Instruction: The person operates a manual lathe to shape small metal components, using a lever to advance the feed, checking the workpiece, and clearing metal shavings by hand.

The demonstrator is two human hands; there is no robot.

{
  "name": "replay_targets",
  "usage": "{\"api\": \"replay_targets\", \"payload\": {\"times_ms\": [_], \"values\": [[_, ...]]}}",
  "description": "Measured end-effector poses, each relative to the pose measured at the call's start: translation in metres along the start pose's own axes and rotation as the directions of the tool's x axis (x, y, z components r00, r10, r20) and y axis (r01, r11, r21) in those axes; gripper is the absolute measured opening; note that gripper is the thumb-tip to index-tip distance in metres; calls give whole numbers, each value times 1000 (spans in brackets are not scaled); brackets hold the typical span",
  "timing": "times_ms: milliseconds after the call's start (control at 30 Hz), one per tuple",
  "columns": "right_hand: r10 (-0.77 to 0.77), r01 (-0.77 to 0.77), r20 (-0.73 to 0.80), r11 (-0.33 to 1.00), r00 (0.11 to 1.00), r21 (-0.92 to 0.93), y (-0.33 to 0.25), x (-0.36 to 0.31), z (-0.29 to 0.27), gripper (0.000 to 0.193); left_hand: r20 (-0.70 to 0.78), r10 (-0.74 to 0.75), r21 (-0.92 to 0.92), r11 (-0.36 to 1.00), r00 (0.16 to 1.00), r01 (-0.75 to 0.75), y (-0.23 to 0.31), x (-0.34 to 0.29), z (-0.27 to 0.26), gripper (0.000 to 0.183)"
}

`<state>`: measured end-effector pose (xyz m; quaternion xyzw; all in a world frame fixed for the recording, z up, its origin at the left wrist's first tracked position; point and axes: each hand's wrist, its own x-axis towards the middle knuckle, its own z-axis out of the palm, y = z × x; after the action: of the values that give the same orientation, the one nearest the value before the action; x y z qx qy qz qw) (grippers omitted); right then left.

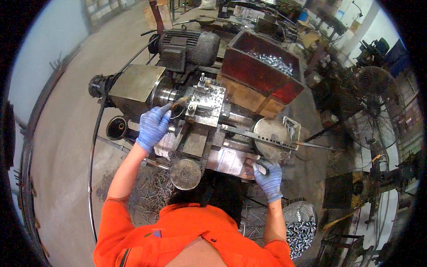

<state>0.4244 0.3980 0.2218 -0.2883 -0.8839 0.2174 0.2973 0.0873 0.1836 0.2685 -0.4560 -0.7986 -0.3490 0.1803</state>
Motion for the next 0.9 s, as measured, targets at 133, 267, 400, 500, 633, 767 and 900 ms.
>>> {"api": "replay_targets", "payload": {"times_ms": [133,267,400,500,633,767,900], "values": [[9,-9,-18,1000,1000,-22,-6,-1,-4,15,4,21,-21,1000,1000,-21,-4,-7,15,23],[53,-54,-41,999,998,-4,6,-6,-1,14,190,1,128,991,982,-26,-8,-14,21,21],[99,-96,-49,994,994,58,6,-11,1,14,120,-7,59,998,993,0,-18,-28,20,20],[60,-59,-41,998,997,16,5,-11,-6,14,1,31,42,999,1000,-32,-11,-19,-9,19],[110,-112,-62,994,992,-21,16,-20,-12,15,-246,133,55,991,960,-124,-9,0,-55,19],[303,-304,-41,953,952,-4,18,-32,-22,16,-232,56,250,968,971,4,-45,15,-67,21],[142,-181,-195,962,971,-204,27,-54,-39,19,111,-244,159,961,963,225,-65,25,-64,37]]}}
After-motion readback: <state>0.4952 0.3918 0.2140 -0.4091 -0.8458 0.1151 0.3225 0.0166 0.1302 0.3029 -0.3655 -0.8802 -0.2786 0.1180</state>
